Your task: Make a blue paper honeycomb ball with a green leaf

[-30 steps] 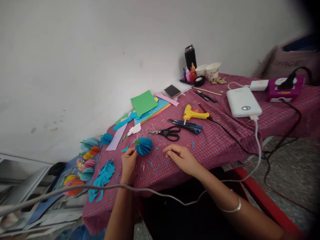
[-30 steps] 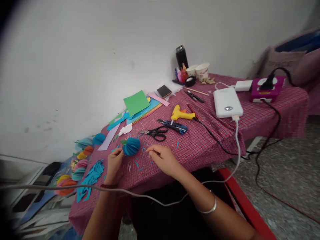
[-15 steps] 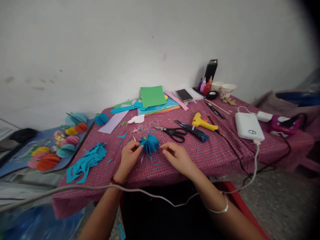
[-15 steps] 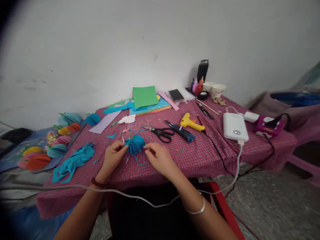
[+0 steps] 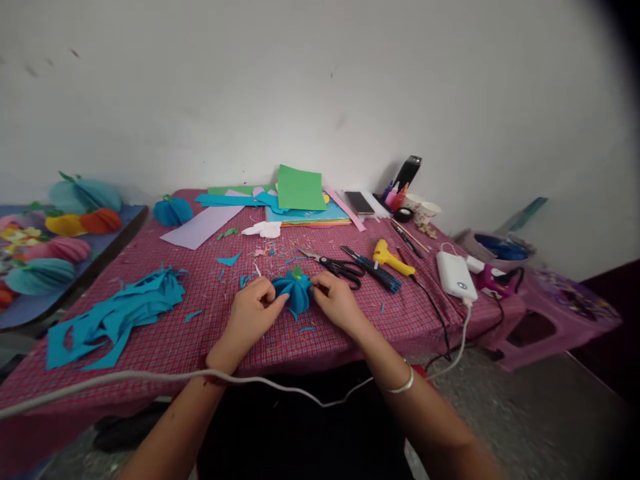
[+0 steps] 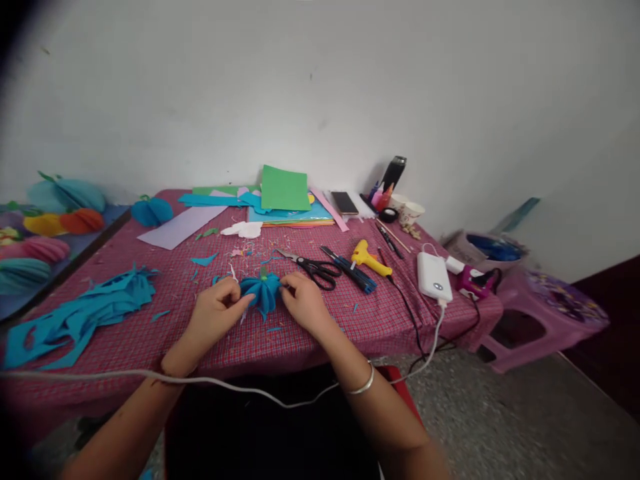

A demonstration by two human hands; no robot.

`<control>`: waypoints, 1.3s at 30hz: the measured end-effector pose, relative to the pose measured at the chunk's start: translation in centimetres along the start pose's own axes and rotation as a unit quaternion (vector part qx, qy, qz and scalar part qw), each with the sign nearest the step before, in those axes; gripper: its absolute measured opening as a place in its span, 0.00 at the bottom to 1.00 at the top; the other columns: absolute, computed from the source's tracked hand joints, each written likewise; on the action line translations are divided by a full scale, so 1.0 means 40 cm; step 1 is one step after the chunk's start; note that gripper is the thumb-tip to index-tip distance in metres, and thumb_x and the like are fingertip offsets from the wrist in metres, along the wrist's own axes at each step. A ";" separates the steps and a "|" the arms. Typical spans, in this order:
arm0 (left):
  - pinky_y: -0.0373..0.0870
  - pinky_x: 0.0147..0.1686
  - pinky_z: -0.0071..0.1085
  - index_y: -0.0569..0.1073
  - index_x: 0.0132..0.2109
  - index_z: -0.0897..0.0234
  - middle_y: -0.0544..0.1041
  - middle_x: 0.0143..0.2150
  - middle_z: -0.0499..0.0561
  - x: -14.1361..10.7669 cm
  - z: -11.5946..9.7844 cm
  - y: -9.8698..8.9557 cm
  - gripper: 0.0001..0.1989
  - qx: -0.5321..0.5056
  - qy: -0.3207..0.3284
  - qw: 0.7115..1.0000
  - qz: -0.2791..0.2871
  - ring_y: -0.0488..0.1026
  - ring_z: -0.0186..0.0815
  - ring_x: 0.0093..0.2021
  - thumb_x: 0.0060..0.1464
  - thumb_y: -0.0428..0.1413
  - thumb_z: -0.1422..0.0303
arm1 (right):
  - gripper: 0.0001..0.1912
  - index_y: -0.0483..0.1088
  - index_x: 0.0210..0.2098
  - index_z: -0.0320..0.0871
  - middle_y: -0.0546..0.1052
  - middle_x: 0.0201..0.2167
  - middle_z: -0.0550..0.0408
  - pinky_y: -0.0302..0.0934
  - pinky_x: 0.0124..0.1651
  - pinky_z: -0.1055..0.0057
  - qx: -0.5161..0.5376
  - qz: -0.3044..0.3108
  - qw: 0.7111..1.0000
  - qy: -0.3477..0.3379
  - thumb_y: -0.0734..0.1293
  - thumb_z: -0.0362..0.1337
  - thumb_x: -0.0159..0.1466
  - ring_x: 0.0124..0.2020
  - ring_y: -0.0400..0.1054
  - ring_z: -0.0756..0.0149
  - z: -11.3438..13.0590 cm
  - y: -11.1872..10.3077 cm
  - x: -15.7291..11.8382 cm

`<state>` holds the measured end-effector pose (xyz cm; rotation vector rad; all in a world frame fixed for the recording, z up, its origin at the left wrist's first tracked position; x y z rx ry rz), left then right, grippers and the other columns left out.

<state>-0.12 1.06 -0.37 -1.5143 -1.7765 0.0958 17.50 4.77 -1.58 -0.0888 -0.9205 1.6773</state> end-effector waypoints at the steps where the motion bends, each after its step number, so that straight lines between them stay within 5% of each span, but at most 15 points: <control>1: 0.55 0.27 0.30 0.55 0.22 0.60 0.59 0.22 0.42 0.000 0.003 -0.002 0.18 0.005 -0.006 1.000 -0.010 0.58 0.31 0.24 0.52 0.57 0.67 | 0.08 0.71 0.30 0.43 0.73 0.30 0.56 0.60 0.39 0.69 0.001 -0.001 1.000 0.000 0.61 0.27 0.61 0.33 0.67 0.65 -0.003 0.003 0.001; 4: 0.53 0.25 0.29 0.54 0.22 0.60 0.58 0.21 0.42 -0.001 0.015 -0.011 0.18 0.023 -0.027 0.999 -0.041 0.57 0.31 0.23 0.52 0.56 0.68 | 0.08 0.70 0.30 0.43 0.73 0.29 0.56 0.61 0.40 0.69 0.002 0.001 1.000 -0.005 0.61 0.29 0.61 0.34 0.67 0.65 -0.009 0.010 0.000; 10: 0.59 0.28 0.30 0.69 0.32 0.60 0.67 0.26 0.44 -0.012 -0.001 -0.021 0.03 0.045 -0.010 0.998 -0.053 0.65 0.33 0.26 0.55 0.53 0.72 | 0.07 0.70 0.32 0.43 0.74 0.29 0.55 0.61 0.40 0.68 -0.004 0.010 1.000 -0.013 0.60 0.31 0.62 0.33 0.67 0.64 -0.013 0.011 -0.010; 18: 0.66 0.40 0.35 0.74 0.41 0.63 0.75 0.35 0.54 -0.035 -0.075 0.001 0.12 0.138 0.105 0.985 -0.009 0.72 0.41 0.38 0.59 0.54 0.59 | 0.08 0.71 0.32 0.43 0.74 0.29 0.55 0.61 0.39 0.69 -0.002 0.007 1.000 -0.022 0.61 0.31 0.63 0.33 0.68 0.65 0.002 0.013 -0.016; 23: 0.66 0.38 0.34 0.72 0.49 0.60 0.75 0.42 0.54 -0.023 -0.040 -0.005 0.12 0.175 0.011 0.984 -0.033 0.73 0.43 0.41 0.57 0.55 0.68 | 0.07 0.71 0.32 0.43 0.75 0.29 0.54 0.61 0.38 0.69 -0.004 0.012 1.000 -0.022 0.62 0.33 0.63 0.32 0.68 0.64 0.012 0.021 -0.025; 28: 0.61 0.29 0.32 0.69 0.36 0.61 0.72 0.34 0.51 -0.015 -0.008 -0.027 0.02 0.162 -0.049 0.982 -0.079 0.71 0.40 0.33 0.55 0.55 0.73 | 0.07 0.71 0.31 0.44 0.74 0.27 0.56 0.61 0.36 0.69 -0.005 0.017 1.000 -0.020 0.62 0.34 0.64 0.30 0.67 0.65 0.017 0.030 -0.029; 32: 0.61 0.28 0.30 0.67 0.32 0.60 0.71 0.27 0.46 -0.015 -0.003 -0.020 0.05 0.106 -0.043 0.992 -0.055 0.69 0.35 0.27 0.56 0.54 0.70 | 0.07 0.70 0.31 0.44 0.73 0.27 0.56 0.60 0.36 0.69 -0.007 0.022 0.999 -0.026 0.62 0.33 0.63 0.30 0.67 0.65 0.018 0.034 -0.029; 39: 0.68 0.38 0.34 0.71 0.41 0.61 0.77 0.37 0.51 -0.018 -0.011 -0.007 0.09 0.045 -0.016 0.999 -0.021 0.74 0.40 0.38 0.55 0.58 0.63 | 0.06 0.71 0.31 0.45 0.74 0.28 0.55 0.61 0.37 0.69 -0.018 0.022 0.999 -0.034 0.62 0.33 0.63 0.31 0.68 0.64 0.020 0.035 -0.028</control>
Point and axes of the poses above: each hand's wrist, its own x-axis towards the middle knuckle, its own y-axis out of the palm, z = x × y, the point moved 7 cm from there along x, towards the middle knuckle
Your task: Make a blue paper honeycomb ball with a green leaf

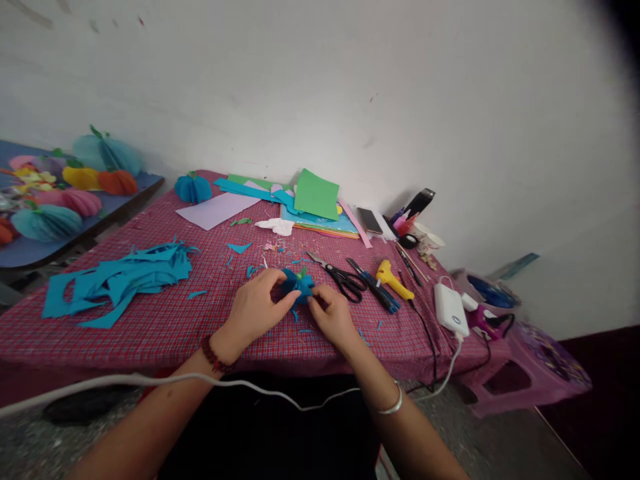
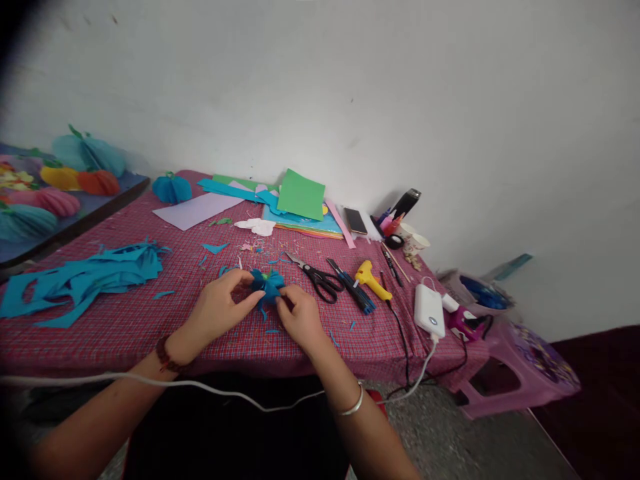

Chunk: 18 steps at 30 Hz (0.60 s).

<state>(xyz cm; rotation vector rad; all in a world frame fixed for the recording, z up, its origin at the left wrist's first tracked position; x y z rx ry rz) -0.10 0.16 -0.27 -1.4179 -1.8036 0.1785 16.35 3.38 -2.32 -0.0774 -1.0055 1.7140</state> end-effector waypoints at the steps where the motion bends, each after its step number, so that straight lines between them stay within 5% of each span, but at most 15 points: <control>1: 0.67 0.38 0.35 0.71 0.41 0.61 0.77 0.37 0.51 0.000 0.001 0.000 0.08 0.000 -0.004 1.000 -0.003 0.74 0.40 0.38 0.54 0.58 0.65 | 0.06 0.71 0.31 0.44 0.74 0.28 0.55 0.61 0.37 0.69 -0.001 -0.002 1.000 0.000 0.62 0.33 0.63 0.31 0.68 0.64 -0.001 0.000 0.000; 4: 0.66 0.36 0.34 0.71 0.37 0.61 0.76 0.34 0.50 0.002 0.006 -0.001 0.03 -0.008 -0.013 1.000 -0.007 0.73 0.39 0.34 0.56 0.54 0.67 | 0.06 0.71 0.32 0.44 0.74 0.29 0.55 0.62 0.37 0.68 -0.005 -0.009 1.000 0.001 0.62 0.33 0.63 0.31 0.68 0.64 -0.005 0.000 -0.001; 18: 0.64 0.30 0.31 0.73 0.32 0.62 0.74 0.28 0.48 0.016 0.045 0.027 0.17 -0.156 -0.062 0.984 0.050 0.70 0.35 0.29 0.63 0.45 0.61 | 0.07 0.71 0.31 0.44 0.75 0.28 0.54 0.61 0.37 0.69 -0.015 -0.012 1.000 -0.006 0.62 0.31 0.63 0.31 0.69 0.64 0.001 -0.002 0.003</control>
Point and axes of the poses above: each hand's wrist, its own x-axis towards the middle knuckle, its own y-axis out of the palm, z = x × y, the point moved 7 cm from there along x, towards the middle knuckle
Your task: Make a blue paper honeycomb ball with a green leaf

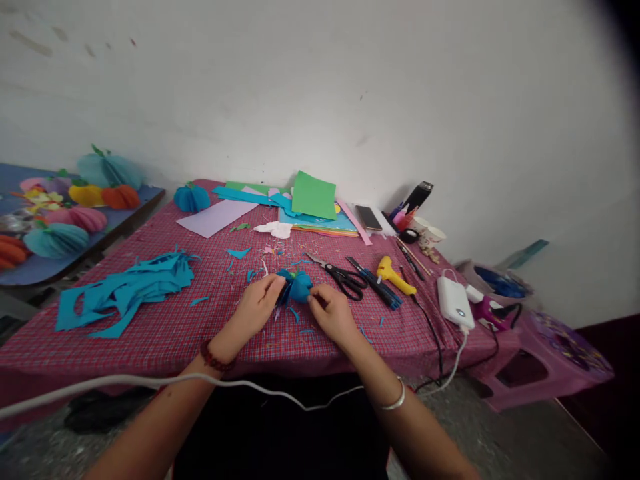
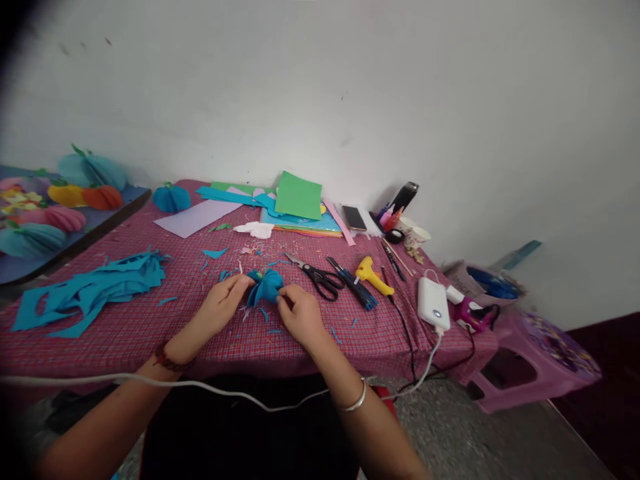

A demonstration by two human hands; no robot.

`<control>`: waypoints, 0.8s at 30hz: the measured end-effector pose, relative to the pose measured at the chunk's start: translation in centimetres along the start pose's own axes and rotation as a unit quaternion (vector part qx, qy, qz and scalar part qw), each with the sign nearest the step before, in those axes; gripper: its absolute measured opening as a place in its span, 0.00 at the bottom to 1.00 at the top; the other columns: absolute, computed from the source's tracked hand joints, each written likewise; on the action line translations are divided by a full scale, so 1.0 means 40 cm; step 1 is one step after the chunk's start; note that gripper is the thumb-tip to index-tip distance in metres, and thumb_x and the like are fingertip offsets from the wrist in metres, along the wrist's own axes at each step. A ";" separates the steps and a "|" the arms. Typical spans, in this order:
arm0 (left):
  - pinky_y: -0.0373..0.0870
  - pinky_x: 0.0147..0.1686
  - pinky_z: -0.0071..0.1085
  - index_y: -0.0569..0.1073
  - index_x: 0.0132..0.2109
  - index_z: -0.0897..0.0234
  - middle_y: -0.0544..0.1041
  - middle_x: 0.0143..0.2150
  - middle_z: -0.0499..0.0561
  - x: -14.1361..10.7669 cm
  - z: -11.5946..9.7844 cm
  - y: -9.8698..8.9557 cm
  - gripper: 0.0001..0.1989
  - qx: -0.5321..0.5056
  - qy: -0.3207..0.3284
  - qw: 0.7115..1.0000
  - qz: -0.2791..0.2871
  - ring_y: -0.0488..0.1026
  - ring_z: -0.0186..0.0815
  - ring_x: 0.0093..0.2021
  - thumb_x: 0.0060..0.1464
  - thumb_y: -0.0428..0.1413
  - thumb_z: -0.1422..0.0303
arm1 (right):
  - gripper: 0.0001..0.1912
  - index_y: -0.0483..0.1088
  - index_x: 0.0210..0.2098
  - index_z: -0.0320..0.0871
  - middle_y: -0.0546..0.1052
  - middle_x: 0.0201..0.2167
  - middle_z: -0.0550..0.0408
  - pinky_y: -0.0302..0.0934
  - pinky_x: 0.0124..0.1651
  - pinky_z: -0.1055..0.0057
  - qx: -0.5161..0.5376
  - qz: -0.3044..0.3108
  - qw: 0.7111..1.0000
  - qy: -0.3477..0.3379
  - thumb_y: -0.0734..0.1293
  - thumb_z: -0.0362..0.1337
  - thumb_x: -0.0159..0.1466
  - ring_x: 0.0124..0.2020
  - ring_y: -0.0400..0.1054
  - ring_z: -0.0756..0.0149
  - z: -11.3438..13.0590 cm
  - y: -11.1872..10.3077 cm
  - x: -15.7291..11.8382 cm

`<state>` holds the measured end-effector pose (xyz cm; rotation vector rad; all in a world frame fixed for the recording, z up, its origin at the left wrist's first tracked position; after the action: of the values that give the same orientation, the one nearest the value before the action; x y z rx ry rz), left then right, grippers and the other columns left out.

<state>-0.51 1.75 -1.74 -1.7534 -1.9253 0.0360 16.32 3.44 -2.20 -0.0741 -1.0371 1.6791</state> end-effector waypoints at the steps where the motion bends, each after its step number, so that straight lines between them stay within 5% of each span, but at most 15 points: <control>1: 0.66 0.31 0.31 0.74 0.34 0.62 0.75 0.30 0.49 0.001 0.000 -0.002 0.16 -0.012 -0.002 1.000 0.003 0.71 0.36 0.31 0.62 0.45 0.62 | 0.07 0.71 0.32 0.44 0.75 0.29 0.54 0.61 0.37 0.69 0.001 -0.001 1.000 -0.002 0.62 0.31 0.62 0.31 0.69 0.64 0.000 0.000 0.000; 8: 0.72 0.39 0.32 0.73 0.39 0.63 0.79 0.36 0.51 0.010 0.005 0.006 0.10 -0.045 -0.012 0.998 0.042 0.77 0.38 0.37 0.45 0.54 0.72 | 0.06 0.71 0.33 0.42 0.76 0.31 0.53 0.60 0.39 0.69 0.014 -0.010 1.000 -0.010 0.62 0.29 0.62 0.33 0.69 0.64 0.008 -0.003 0.004; 13: 0.65 0.29 0.28 0.70 0.32 0.62 0.74 0.27 0.45 0.014 0.038 -0.039 0.02 0.038 -0.044 0.996 -0.069 0.70 0.33 0.28 0.48 0.56 0.70 | 0.06 0.71 0.32 0.43 0.74 0.29 0.55 0.59 0.39 0.71 0.014 -0.007 1.000 -0.022 0.63 0.28 0.62 0.32 0.68 0.66 0.013 -0.001 0.006; 16: 0.57 0.24 0.26 0.64 0.24 0.61 0.64 0.20 0.41 0.011 0.046 -0.066 0.10 0.083 -0.049 0.987 -0.128 0.61 0.30 0.23 0.46 0.59 0.69 | 0.06 0.71 0.32 0.42 0.74 0.30 0.55 0.59 0.39 0.72 0.010 -0.003 1.000 -0.030 0.64 0.28 0.62 0.33 0.68 0.67 0.015 0.001 0.006; 24: 0.62 0.30 0.27 0.72 0.30 0.63 0.72 0.26 0.45 0.008 0.003 -0.045 0.12 0.070 -0.020 0.995 -0.071 0.68 0.33 0.28 0.57 0.52 0.62 | 0.07 0.74 0.39 0.41 0.75 0.32 0.53 0.59 0.39 0.71 0.015 0.025 0.997 -0.067 0.65 0.30 0.62 0.34 0.68 0.66 0.036 0.004 0.000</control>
<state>-2.22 1.79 -1.08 -1.5326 -2.0203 0.1533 15.44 2.60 -1.40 0.0336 -1.1171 1.7643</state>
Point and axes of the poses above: each hand's wrist, its own x-axis towards the middle knuckle, its own y-axis out of the palm, z = x × y, the point moved 7 cm from there along x, towards the middle knuckle
